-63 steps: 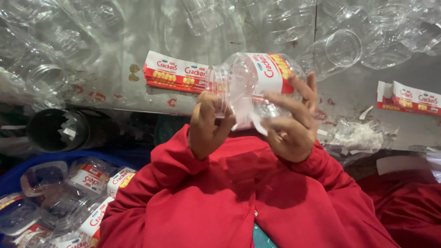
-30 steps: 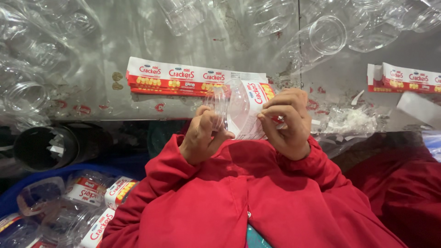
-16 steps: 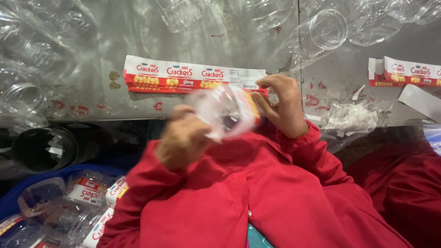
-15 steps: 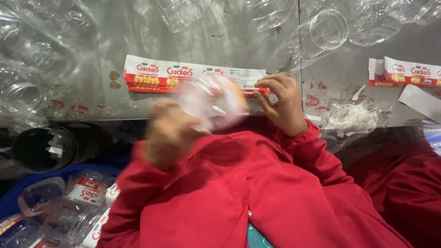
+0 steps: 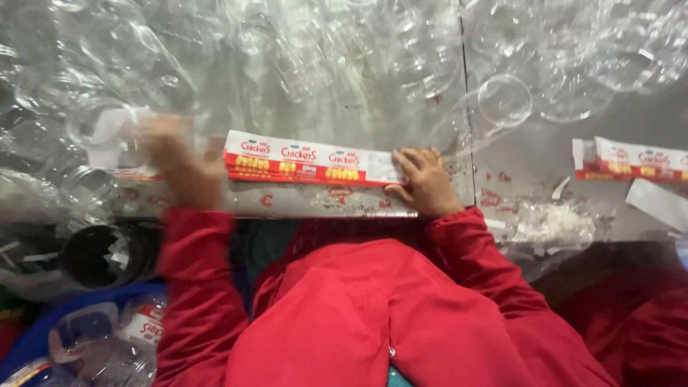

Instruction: The person peels labels from a sheet and applies them to clear plastic jars by hand.

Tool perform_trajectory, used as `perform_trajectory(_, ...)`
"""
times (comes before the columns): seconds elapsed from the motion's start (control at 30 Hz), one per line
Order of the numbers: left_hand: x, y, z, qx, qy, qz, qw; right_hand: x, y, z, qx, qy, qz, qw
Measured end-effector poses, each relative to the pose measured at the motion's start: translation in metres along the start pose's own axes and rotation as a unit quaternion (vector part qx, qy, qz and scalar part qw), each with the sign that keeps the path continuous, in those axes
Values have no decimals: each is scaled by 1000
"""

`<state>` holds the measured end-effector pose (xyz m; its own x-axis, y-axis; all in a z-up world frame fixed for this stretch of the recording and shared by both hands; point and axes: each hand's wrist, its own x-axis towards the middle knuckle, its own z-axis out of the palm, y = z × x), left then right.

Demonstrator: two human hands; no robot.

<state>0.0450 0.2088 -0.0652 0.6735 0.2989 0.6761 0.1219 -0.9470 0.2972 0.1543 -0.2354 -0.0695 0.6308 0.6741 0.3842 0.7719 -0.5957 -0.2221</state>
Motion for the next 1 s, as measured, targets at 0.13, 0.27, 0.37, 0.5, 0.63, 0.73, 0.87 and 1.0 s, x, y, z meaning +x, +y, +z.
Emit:
perform_trajectory(0.13,-18,110,73,-138,-136,163,967,-1,-3,-1,19,4,-1,1000)
perform_trajectory(0.27,-37,154,106,-176,-300,283,894,-3,-2,-2,22,11,-6,1000)
perform_trajectory(0.37,-60,155,120,-226,-217,286,905,-5,2,1,31,-2,10,999)
perform_trajectory(0.5,-76,160,119,-214,-162,241,933,-5,4,3,25,16,-10,1000)
perform_trajectory(0.63,-69,160,111,-239,-123,201,942,-6,5,-1,54,73,-80,993)
perform_trajectory(0.73,-63,161,103,-270,-93,175,942,-10,6,-4,72,113,-83,988)
perform_trajectory(0.87,-69,186,89,-270,-198,64,940,-20,-19,-17,223,192,-16,956)
perform_trajectory(1.0,-78,225,11,-381,-255,37,888,-24,-53,-50,304,149,81,937)
